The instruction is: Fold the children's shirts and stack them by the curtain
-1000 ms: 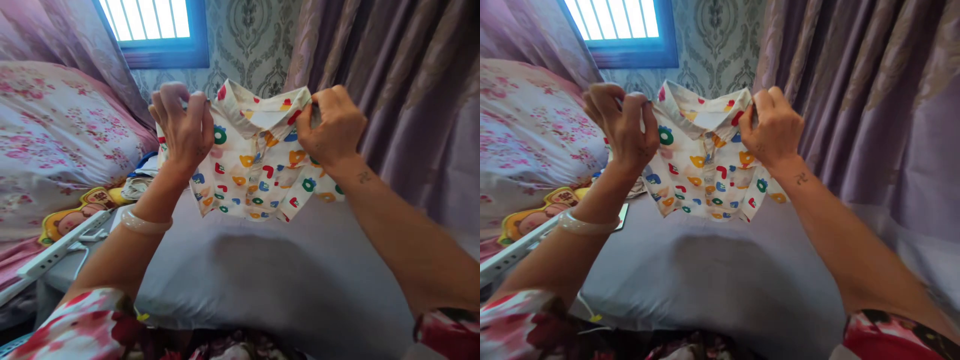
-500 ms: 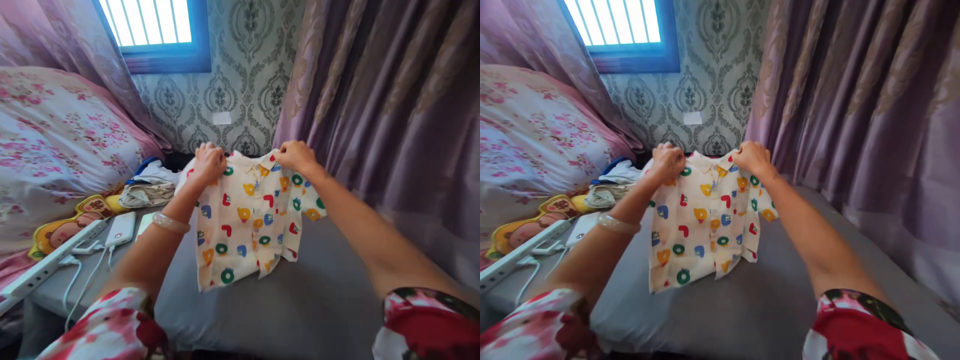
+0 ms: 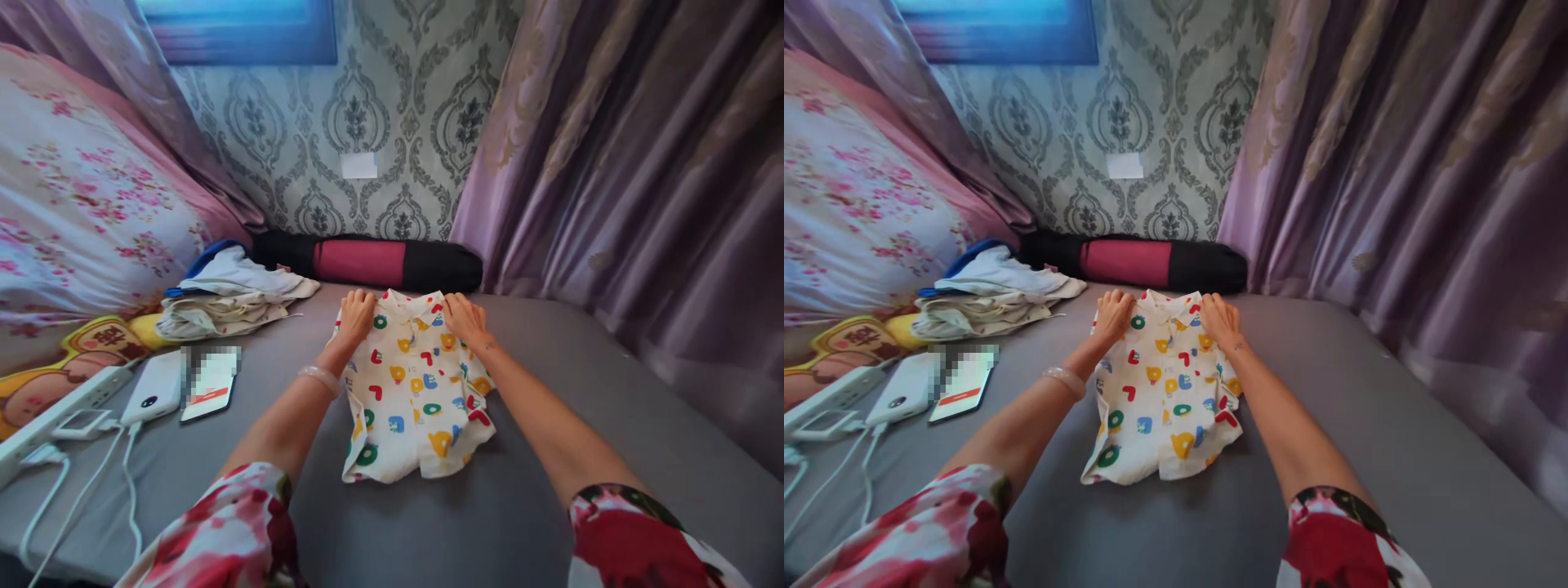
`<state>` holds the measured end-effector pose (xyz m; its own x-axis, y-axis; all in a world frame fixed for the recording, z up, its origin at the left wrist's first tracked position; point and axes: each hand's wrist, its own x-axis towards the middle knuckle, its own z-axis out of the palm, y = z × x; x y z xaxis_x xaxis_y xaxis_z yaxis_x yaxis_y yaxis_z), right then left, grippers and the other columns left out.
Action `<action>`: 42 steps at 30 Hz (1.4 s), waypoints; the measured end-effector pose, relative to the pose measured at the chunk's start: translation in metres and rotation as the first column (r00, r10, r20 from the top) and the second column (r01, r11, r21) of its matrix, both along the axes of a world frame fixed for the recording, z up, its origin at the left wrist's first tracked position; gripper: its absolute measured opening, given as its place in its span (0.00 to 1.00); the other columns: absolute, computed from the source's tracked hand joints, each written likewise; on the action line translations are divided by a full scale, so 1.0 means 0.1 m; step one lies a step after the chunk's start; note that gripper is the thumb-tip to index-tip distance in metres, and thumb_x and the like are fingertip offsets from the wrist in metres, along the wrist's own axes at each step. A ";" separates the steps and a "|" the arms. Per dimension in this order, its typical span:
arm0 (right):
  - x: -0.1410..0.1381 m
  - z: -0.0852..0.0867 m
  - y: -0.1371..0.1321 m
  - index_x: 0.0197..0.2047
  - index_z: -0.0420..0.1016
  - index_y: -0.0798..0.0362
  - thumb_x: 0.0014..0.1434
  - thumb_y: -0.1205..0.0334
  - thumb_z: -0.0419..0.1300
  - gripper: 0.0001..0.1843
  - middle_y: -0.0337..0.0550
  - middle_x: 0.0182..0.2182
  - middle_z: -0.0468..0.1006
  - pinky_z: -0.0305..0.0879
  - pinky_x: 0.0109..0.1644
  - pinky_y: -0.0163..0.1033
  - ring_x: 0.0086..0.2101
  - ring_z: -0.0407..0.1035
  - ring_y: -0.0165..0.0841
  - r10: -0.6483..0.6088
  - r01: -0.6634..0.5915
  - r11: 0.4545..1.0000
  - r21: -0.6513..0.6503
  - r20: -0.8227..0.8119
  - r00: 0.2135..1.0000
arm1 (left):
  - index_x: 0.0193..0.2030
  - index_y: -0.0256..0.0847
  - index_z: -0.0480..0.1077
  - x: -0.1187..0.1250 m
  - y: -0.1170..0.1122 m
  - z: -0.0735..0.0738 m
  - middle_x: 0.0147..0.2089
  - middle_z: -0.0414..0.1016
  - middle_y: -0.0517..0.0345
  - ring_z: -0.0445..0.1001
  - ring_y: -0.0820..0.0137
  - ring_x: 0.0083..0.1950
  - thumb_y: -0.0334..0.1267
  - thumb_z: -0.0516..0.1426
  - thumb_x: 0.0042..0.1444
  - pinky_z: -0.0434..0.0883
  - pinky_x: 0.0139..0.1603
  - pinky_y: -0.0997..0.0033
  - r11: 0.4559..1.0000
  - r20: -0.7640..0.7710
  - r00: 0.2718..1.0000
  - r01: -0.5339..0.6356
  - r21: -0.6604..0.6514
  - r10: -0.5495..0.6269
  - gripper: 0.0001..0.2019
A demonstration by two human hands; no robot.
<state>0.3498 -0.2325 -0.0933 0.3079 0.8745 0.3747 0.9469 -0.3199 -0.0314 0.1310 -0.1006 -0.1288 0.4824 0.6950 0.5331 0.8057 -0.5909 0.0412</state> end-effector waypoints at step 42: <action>0.56 -0.92 0.95 0.49 0.67 0.51 0.69 0.56 0.44 0.14 0.50 0.48 0.73 0.61 0.45 0.38 0.45 0.70 0.37 0.025 -0.046 0.993 -0.108 -0.185 0.982 | 0.47 0.39 0.67 0.80 0.85 -0.63 0.50 0.73 0.43 0.69 0.58 0.53 0.38 0.45 0.65 0.62 0.50 0.61 0.953 -0.063 0.984 0.143 -0.266 -0.165 0.13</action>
